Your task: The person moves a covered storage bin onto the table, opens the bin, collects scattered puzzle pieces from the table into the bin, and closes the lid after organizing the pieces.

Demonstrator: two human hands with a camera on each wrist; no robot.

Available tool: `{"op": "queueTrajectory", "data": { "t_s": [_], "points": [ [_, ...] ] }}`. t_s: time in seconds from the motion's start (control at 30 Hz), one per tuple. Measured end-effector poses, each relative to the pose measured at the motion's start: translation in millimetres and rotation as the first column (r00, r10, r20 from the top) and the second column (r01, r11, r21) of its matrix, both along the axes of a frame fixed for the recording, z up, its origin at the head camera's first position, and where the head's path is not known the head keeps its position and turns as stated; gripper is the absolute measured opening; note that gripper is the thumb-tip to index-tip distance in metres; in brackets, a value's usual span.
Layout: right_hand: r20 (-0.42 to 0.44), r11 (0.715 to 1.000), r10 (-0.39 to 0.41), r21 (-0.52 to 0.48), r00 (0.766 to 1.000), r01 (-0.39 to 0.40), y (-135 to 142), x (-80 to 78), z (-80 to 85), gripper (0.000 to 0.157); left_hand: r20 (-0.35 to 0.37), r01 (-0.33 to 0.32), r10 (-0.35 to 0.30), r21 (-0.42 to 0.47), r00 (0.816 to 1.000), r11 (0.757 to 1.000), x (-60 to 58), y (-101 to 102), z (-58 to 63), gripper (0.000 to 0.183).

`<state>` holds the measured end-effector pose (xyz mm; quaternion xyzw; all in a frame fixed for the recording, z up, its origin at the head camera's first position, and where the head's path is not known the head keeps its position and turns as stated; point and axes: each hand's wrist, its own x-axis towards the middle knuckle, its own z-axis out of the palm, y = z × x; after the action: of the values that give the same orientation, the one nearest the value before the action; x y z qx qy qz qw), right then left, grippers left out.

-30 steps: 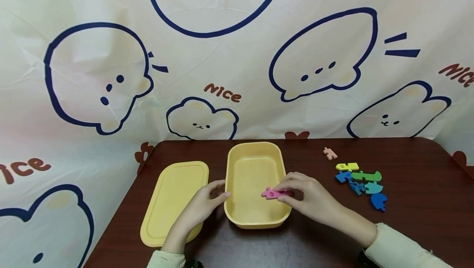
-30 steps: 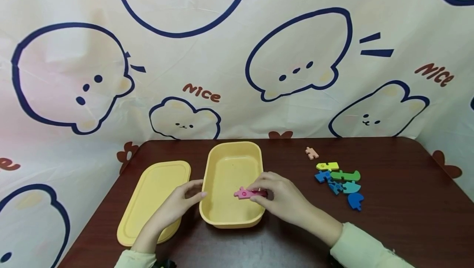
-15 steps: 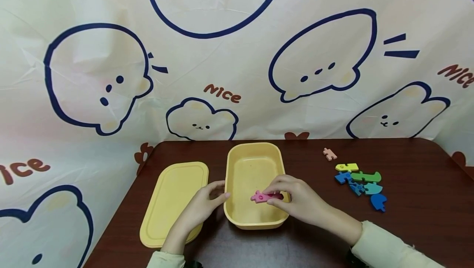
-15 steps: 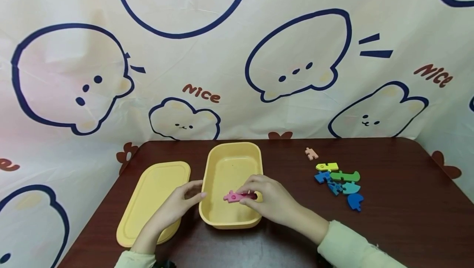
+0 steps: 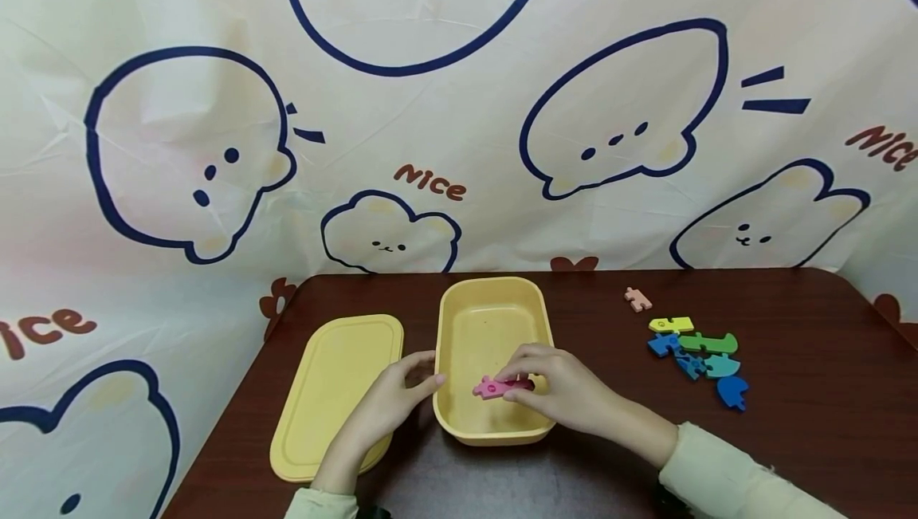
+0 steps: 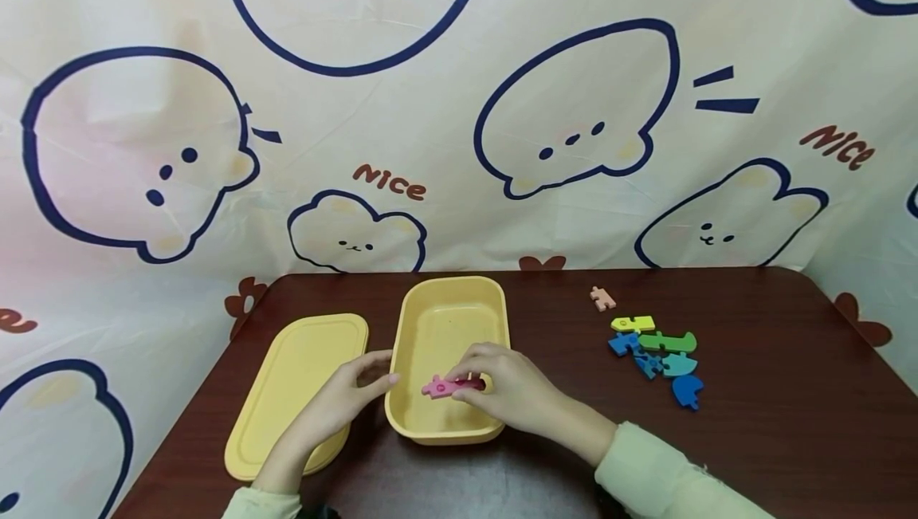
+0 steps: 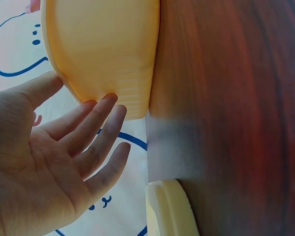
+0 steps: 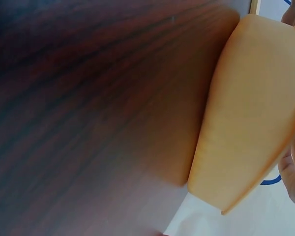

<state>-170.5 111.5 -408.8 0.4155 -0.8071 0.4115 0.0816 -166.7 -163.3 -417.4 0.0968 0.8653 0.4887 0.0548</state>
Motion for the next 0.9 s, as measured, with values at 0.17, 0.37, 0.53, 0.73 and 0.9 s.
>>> {"op": "queueTrajectory", "data": {
  "t_s": [0.17, 0.37, 0.53, 0.73, 0.9],
  "points": [
    [0.008, 0.999, -0.019, 0.034, 1.0, 0.019, -4, -1.7, -1.9, 0.011, 0.004, -0.005, 0.005, -0.002, 1.0, 1.0, -0.1, 1, 1.1, 0.045],
    [-0.011, 0.988, -0.081, 0.129, 0.997, 0.082, -10, -1.8, -4.6, 0.011, 0.007, -0.009, 0.009, -0.009, 1.0, 1.0, -0.2, 1, 0.8, 0.045],
    [-0.037, 0.979, -0.102, 0.175, 0.994, 0.107, -15, -1.2, -6.6, 0.012, -0.002, -0.005, 0.005, -0.015, 1.0, 1.0, 0.4, 1, 0.6, 0.044],
    [-0.052, 0.969, -0.126, 0.206, 0.991, 0.134, -16, -1.5, -10.2, 0.012, -0.006, 0.008, -0.008, -0.009, 1.0, 1.0, 0.4, 2, 0.0, 0.044],
    [-0.058, 0.965, -0.131, 0.22, 0.99, 0.141, -18, -2.3, -11.8, 0.012, -0.007, 0.006, -0.006, -0.003, 1.0, 1.0, 1.3, 0, 0.8, 0.044]
  ]
}}
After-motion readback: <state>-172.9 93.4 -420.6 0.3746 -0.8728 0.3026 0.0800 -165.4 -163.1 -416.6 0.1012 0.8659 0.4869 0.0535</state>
